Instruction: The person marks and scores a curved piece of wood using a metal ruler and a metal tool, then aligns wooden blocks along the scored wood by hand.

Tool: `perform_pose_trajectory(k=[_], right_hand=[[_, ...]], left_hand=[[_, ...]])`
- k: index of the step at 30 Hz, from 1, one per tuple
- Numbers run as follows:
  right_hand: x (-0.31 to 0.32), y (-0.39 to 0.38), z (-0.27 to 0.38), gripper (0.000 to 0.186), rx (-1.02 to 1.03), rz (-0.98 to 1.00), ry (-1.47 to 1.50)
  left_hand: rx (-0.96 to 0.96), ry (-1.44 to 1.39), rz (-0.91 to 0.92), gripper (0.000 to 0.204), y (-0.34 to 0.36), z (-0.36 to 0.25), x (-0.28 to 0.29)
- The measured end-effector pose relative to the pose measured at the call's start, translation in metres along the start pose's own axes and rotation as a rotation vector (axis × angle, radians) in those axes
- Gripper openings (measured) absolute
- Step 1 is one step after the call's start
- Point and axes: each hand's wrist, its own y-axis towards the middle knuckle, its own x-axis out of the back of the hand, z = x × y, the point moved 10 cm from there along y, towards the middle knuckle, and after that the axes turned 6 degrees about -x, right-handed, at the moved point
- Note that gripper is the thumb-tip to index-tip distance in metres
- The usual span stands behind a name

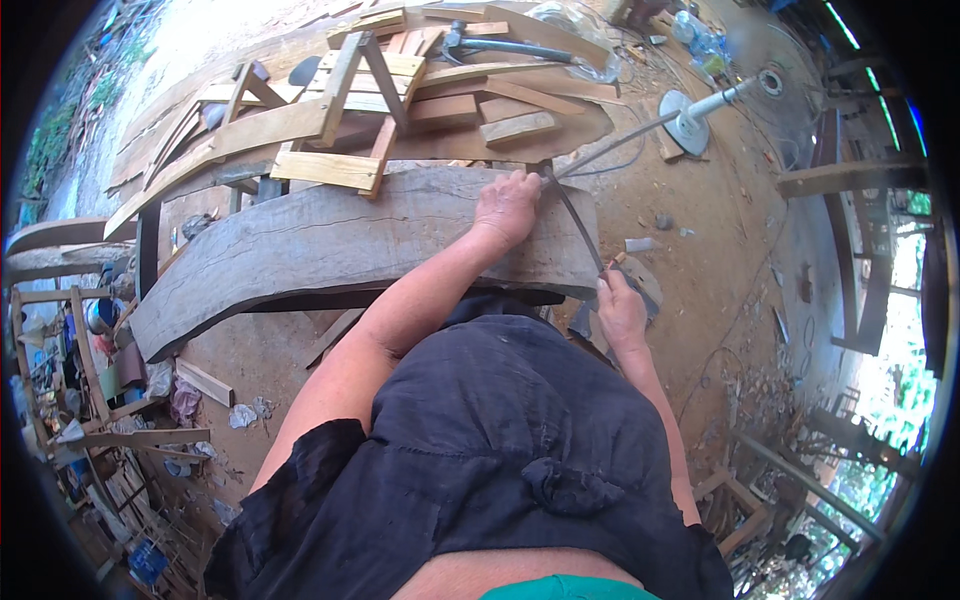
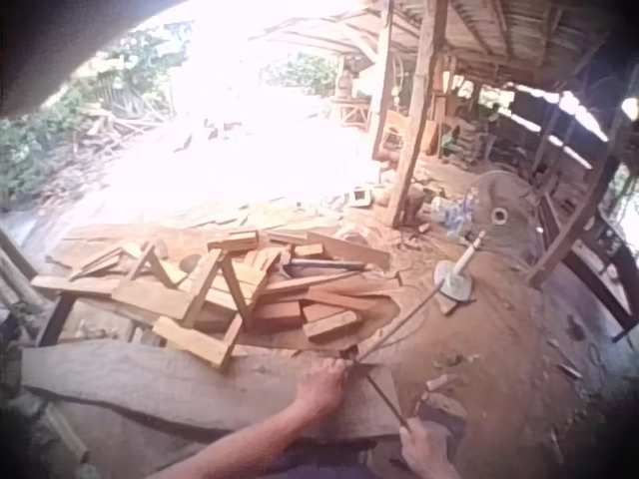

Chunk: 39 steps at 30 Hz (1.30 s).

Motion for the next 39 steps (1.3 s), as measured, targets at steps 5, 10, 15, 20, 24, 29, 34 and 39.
perform_pose_trajectory(k=[5,10,15,20,24,29,34,39], right_hand=[[0.008,-0.006,0.003,0.017,-0.050,-0.010,0.165],[-0.024,-0.018,-0.011,0.018,-0.041,-0.016,0.200],[-0.052,-0.017,-0.022,0.018,-0.076,0.066,0.127],[-0.046,-0.017,-0.015,0.021,-0.070,0.076,0.131],[-0.049,-0.018,-0.012,0.023,-0.115,0.154,0.141],[-0.049,-0.018,-0.007,0.024,-0.046,0.132,0.173],[-0.073,-0.014,-0.028,0.021,-0.079,0.171,0.322],[-0.070,-0.021,-0.021,0.027,-0.279,0.336,0.619]], left_hand=[[-0.040,-0.011,-0.021,0.013,-0.002,-0.002,0.003],[-0.088,0.014,-0.001,0.011,-0.019,0.006,0.019],[-0.120,0.073,-0.037,0.012,-0.021,0.008,0.025],[-0.144,0.065,-0.033,0.013,-0.020,0.003,0.024],[-0.138,0.078,-0.018,0.012,-0.020,0.002,0.025],[-0.150,0.081,-0.003,0.013,-0.021,0.001,0.024],[-0.155,0.097,-0.043,0.011,-0.021,0.000,0.023],[-0.173,0.104,-0.037,0.012,-0.021,0.000,0.021]])
